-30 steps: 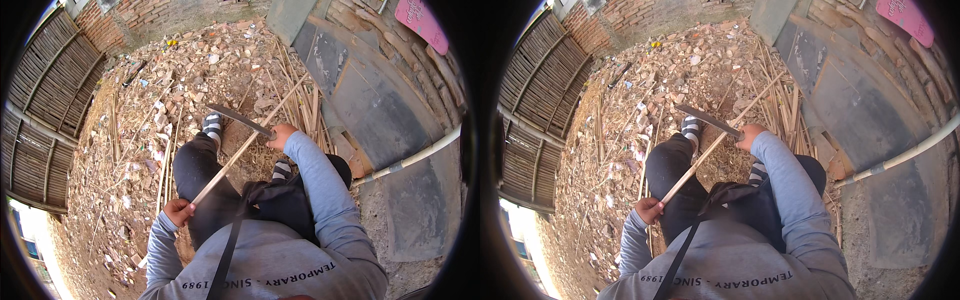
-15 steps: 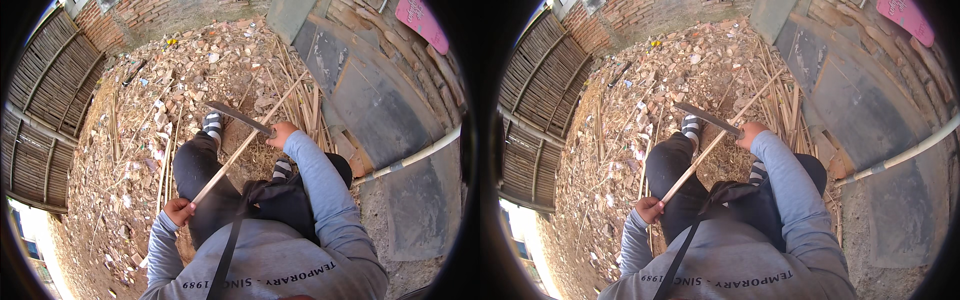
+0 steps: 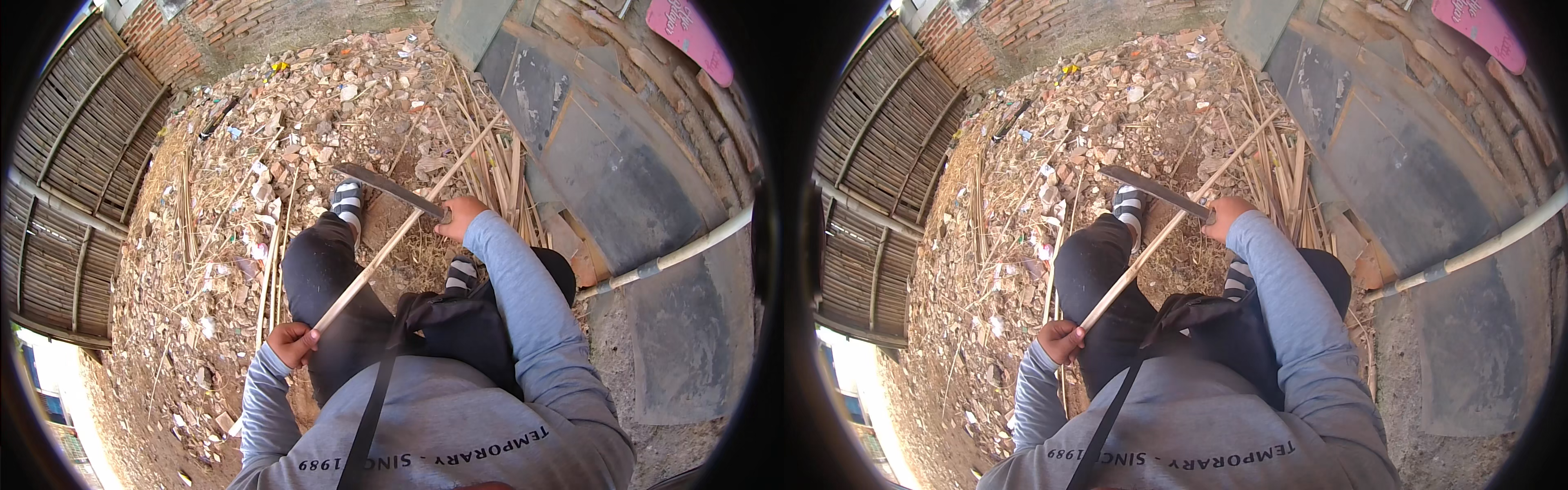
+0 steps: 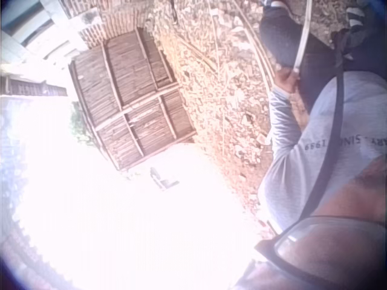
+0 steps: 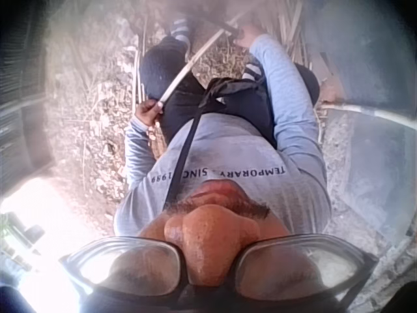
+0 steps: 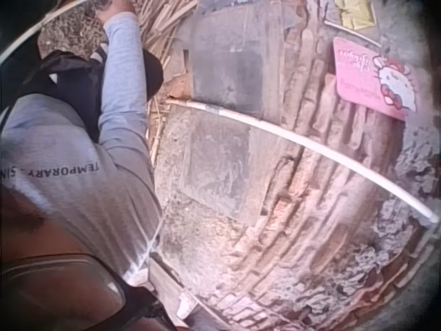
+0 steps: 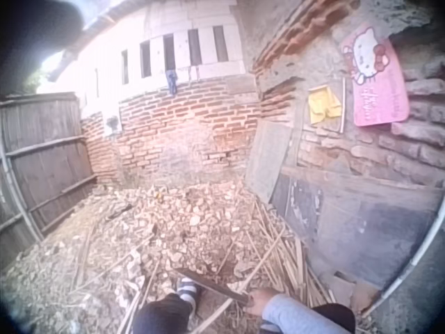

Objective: The person strips a long, thin piece of bamboo using a knife while sitting on the ground.

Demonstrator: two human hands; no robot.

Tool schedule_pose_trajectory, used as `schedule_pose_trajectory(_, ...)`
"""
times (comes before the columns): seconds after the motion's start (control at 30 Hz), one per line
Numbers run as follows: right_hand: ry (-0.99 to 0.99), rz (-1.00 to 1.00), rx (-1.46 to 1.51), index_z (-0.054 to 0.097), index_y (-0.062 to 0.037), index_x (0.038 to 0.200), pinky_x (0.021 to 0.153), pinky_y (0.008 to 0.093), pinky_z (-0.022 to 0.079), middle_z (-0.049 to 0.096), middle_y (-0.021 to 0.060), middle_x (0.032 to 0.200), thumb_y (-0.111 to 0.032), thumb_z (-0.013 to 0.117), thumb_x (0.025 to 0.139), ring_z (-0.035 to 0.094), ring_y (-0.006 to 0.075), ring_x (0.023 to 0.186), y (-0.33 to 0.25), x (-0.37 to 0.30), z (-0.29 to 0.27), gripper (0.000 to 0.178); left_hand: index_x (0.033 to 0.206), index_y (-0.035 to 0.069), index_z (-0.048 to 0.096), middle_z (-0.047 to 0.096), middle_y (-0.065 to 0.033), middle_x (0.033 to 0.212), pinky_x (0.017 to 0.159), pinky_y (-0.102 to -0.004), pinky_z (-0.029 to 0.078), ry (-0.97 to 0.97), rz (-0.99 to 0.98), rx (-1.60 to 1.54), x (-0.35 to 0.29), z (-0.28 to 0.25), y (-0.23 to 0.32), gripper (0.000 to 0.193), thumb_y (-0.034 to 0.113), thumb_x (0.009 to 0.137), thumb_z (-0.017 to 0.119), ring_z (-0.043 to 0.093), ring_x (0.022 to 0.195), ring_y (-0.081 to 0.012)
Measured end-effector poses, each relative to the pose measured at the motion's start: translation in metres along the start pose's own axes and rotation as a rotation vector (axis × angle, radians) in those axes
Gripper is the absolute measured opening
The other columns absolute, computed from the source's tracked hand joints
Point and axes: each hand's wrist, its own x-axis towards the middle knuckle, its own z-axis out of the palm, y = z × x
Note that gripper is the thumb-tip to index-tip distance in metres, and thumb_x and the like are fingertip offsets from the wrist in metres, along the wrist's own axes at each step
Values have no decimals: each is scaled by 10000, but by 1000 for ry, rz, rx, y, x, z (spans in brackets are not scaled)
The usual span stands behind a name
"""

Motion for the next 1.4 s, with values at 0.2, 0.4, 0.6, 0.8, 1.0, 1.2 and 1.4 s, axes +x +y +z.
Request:
schedule_pose_trajectory(0.2, 9, -4, -13, 665, -36, 1095, 891, 405, 493, 658, 225, 1015, -436, 746, 705, 627, 362, 979, 1, 1, 2, 565, 699, 39, 597, 508, -12, 481, 380, -214, 354, 5, -8, 7, -1, 0, 2, 433, 408, 923, 608, 464, 385, -77)
schedule_pose_trajectory(0.4, 6, -6, -7, 665, -29, 1084, 889, 407, 494, 659, 225, 1009, -436, 748, 702, 630, 362, 971, 3, 2, 3, 565, 702, 34, 602, 513, -10, 490, 378, -214, 361, 3, -1, 1, 0, 0, 2, 438, 415, 918, 614, 476, 392, -75)
schedule_pose_trajectory(0.6, 28, -16, 2, 685, -54, 1030, 860, 412, 504, 669, 216, 961, -426, 749, 700, 640, 363, 932, 3, 1, 4, 502, 709, 29, 609, 517, -11, 498, 378, -214, 369, -10, -7, 10, 1, -2, -3, 453, 435, 909, 620, 484, 396, -75)
schedule_pose_trajectory(0.8, -21, 2, 18, 683, -66, 1041, 867, 411, 501, 665, 218, 989, -428, 747, 700, 636, 362, 950, 3, 2, 2, 502, 716, 31, 612, 505, -12, 484, 375, -218, 367, 0, -14, 9, 2, -2, -4, 455, 446, 902, 626, 474, 390, -75)
schedule_pose_trajectory(1.0, -19, 9, 10, 685, -73, 1030, 866, 412, 502, 665, 213, 985, -428, 741, 710, 636, 359, 948, 0, 0, 0, 480, 715, 32, 608, 506, -11, 483, 375, -219, 361, -6, -19, 1, 1, -2, -2, 447, 435, 907, 624, 469, 386, -77)
schedule_pose_trajectory(1.2, -47, 15, -38, 648, -42, 1121, 908, 405, 487, 661, 207, 1051, -378, 705, 752, 630, 350, 995, -3, -1, -2, 503, 716, 31, 606, 503, -11, 476, 374, -219, 356, -2, -9, -1, 2, -2, -5, 443, 430, 908, 625, 463, 381, -77)
schedule_pose_trajectory(1.4, -23, -12, -31, 653, -42, 1093, 900, 409, 490, 664, 209, 1031, -379, 703, 750, 632, 355, 983, 0, 1, 1, 484, 707, 30, 606, 504, -10, 477, 368, -217, 350, -3, -7, 1, 2, -2, -4, 447, 431, 904, 631, 456, 374, -75)
